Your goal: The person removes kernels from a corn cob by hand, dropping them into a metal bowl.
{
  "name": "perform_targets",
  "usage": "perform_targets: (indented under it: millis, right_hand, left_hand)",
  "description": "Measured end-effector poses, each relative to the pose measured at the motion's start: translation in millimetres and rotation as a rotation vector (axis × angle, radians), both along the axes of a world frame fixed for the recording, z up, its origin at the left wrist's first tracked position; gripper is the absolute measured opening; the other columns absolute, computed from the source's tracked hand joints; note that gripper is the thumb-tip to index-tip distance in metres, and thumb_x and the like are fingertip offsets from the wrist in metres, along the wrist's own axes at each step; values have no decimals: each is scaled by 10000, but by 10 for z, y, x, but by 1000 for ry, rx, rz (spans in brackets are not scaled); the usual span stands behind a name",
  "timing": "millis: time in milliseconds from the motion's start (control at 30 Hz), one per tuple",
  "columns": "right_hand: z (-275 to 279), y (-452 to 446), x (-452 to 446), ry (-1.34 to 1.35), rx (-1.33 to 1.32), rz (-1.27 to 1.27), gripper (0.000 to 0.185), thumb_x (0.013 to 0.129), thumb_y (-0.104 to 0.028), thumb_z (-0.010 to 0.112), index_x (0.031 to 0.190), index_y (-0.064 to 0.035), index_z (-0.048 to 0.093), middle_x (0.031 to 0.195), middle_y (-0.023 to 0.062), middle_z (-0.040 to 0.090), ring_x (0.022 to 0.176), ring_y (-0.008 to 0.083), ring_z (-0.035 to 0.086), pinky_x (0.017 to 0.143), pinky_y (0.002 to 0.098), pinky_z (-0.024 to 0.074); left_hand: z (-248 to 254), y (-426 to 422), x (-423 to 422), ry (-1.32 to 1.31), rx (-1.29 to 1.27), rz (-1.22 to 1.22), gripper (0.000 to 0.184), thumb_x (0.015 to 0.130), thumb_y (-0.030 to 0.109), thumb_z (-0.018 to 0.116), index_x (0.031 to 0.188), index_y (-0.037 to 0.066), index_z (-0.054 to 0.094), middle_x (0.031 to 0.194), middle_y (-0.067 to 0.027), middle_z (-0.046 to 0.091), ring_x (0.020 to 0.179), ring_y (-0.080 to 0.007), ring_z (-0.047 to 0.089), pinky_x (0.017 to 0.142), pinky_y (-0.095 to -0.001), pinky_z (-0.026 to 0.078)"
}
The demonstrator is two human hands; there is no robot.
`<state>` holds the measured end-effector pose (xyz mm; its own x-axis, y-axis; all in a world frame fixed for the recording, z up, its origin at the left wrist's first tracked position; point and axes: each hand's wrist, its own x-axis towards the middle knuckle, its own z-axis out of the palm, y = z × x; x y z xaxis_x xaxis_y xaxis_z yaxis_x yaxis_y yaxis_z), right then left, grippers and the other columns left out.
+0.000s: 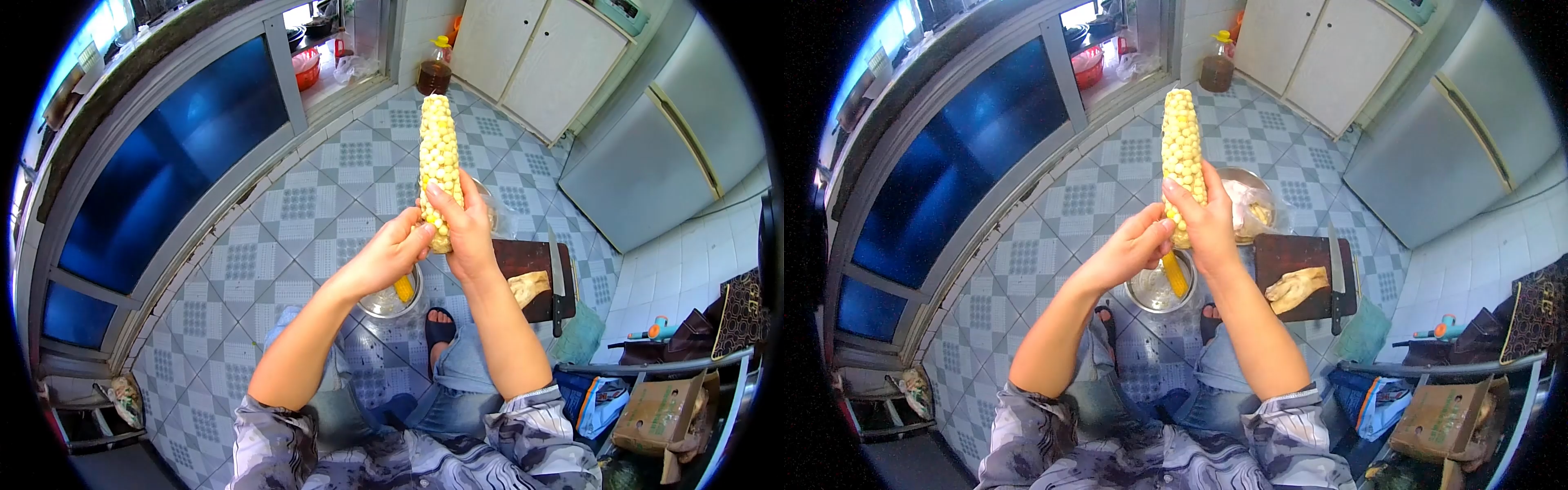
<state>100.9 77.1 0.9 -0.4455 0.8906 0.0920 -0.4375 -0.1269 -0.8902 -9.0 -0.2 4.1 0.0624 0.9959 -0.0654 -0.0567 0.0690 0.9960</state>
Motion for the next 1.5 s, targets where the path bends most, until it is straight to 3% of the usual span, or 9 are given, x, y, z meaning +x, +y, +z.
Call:
perform_targets:
  millis: [100,367,667,1200,1500]
  right_hand:
    - [60,-11,24,9,-21,19,408,815,-109,640,1178,-19,478,949,19,558,815,78,534,705,224,443]
    - [75,-28,40,16,12,23,422,822,-106,634,1197,-14,467,970,21,557,847,78,535,725,219,442]
    - [33,10,41,22,-21,82,436,818,-109,635,1207,-7,466,988,24,557,859,81,535,741,221,440]
    - [8,-41,-10,-64,137,29,509,798,-78,638,1250,39,433,1018,43,565,882,88,542,751,223,452]
    - [36,11,25,-30,9,62,385,823,-127,623,1164,3,500,961,20,568,833,70,531,707,210,440]
  left_hand:
    - [-1,4,-27,-36,-61,-37,204,953,291,429,963,93,478,754,40,445,626,-24,377,521,-170,324]
    - [-16,8,-18,-123,-62,-90,290,958,314,421,1155,102,443,750,45,417,621,-24,355,519,-167,306]
    - [-35,-9,-63,-109,-59,-129,233,966,316,408,1061,105,429,740,40,409,602,-35,347,505,-171,299]
    - [-89,16,-1,-56,-55,-13,239,930,181,350,1129,66,417,726,27,407,613,-47,356,528,-194,327]
    - [24,-8,-54,-282,-134,-99,237,864,91,320,1074,62,426,692,32,376,557,-40,306,490,-191,268]
